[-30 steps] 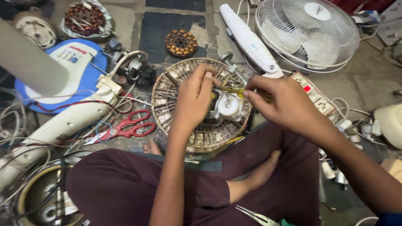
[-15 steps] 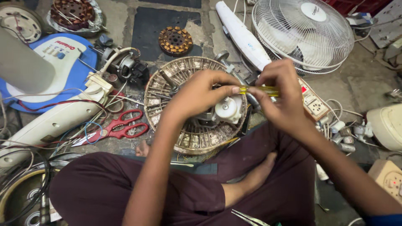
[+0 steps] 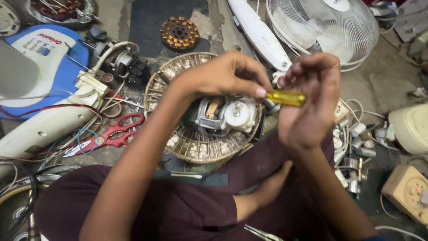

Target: The person disassembles an electric motor using a screwdriver and pliers. They remove screws, separate the motor housing, and extract the rotor assembly while sitting on the floor.

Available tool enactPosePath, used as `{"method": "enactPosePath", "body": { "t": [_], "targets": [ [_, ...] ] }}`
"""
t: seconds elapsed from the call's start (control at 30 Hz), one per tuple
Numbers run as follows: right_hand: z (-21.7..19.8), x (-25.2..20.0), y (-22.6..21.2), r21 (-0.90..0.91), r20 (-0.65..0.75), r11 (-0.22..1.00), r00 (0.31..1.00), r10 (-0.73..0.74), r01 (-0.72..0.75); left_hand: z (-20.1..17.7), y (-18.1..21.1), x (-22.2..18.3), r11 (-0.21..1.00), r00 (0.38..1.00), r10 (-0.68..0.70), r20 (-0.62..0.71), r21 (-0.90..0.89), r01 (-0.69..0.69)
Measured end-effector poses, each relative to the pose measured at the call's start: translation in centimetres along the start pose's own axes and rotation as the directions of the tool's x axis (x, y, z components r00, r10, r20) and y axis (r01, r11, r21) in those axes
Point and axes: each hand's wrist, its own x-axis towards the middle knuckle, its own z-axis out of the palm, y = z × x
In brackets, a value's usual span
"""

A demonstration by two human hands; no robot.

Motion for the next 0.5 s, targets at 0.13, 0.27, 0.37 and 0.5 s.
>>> {"method": "enactPosePath", "body": {
  "t": [0.13,0.27,0.37,0.5],
  "targets": [
    [0.0,-0.2,0.0,0.125,-0.082,0.986,0.99,0.118,-0.107,0.1,-0.8,-0.1,0.995,0.999,0.032,0.022,-0.099,-0.03],
    [0.2,-0.4,0.5,-0.45,-0.051,0.893,0.998,-0.042,0.015,0.2,-1.0,0.2,0.991,0.995,0.095,-0.026,-0.097,-0.097],
    [-0.6,-1.0,-0.3,-0.772,0.014,0.635,0.997,0.072,-0.035,0.0,-1.2,0.2,0.988,0.992,0.121,-0.036,-0.087,-0.124],
    [-1.4,-2.1,-2.1,-0.833,0.032,0.549,0.983,0.179,-0.073,0.4,-1.2,-0.3,0.984,0.992,0.125,-0.019,-0.129,-0.126]
  ]
}}
